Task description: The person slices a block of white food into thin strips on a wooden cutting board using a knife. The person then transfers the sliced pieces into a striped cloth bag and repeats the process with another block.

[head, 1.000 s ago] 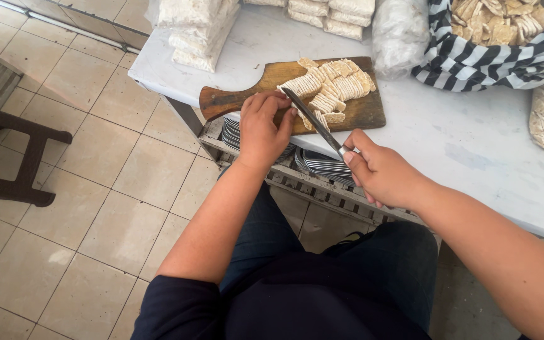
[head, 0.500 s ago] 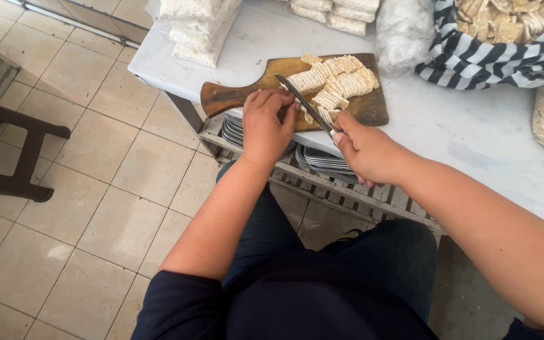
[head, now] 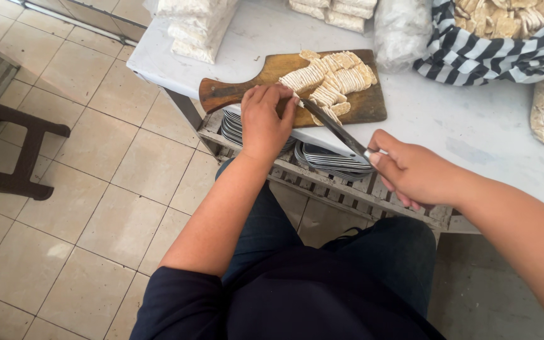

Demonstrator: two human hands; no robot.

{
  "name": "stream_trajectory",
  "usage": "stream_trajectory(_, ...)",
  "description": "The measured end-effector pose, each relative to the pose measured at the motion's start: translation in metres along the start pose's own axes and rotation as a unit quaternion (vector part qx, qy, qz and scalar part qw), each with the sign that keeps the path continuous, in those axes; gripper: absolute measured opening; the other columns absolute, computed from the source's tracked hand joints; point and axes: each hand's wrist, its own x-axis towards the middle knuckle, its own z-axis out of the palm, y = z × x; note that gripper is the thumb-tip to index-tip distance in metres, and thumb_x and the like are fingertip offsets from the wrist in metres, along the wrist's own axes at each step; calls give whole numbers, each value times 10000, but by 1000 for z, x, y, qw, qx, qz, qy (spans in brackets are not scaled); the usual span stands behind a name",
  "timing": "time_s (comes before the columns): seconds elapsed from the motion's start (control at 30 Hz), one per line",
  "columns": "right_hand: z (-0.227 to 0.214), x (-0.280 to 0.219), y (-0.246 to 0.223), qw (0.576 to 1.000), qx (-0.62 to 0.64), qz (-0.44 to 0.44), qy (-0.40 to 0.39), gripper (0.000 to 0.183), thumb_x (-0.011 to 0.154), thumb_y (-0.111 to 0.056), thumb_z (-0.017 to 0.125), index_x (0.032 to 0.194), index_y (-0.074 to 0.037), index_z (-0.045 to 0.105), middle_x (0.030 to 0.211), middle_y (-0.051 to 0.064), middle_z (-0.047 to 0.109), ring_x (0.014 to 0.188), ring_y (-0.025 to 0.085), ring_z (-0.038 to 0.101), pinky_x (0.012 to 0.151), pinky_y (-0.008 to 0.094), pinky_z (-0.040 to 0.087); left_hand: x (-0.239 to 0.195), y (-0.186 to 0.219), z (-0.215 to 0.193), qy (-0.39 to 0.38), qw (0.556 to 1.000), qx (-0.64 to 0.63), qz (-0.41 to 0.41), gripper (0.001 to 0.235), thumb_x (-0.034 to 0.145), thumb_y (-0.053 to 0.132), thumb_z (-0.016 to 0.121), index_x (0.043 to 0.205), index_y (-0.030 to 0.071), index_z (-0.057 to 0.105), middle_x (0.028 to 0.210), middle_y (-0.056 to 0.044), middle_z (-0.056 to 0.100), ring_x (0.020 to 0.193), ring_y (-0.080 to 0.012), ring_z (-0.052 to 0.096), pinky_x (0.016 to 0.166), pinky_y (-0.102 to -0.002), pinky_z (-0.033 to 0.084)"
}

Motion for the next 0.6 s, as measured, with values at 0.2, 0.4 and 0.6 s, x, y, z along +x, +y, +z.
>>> stream_trajectory(0.2,-9,0,15,996,88,-31,11,209,1041,-339,437,1105,-156,515,647,31,516,411,131,474,364,294,396,3,5,-2,-12,1000,17,2,80,925,123,739,967,81,686,1027,-54,727,1020,-284,670,1061,-457,427)
stream_trajectory(0.4,-10,23,39,971,210,-109,13,199,1041,-271,402,1143,-124,491,663,34,549,418,103,477,350,254,401,3,19,-13,-52,997,51,9,385,812,333,828,1037,63,671,1091,-109,669,1086,-295,627,1091,-525,352)
stream_trajectory(0.6,-8,47,53,938,308,-161,17,206,1043,-268,428,1161,-108,482,699,21,577,452,76,514,367,231,432,8,24,-7,-62,993,101,-16,489,788,423,873,1073,96,647,1076,-80,632,1119,-288,593,1125,-543,329)
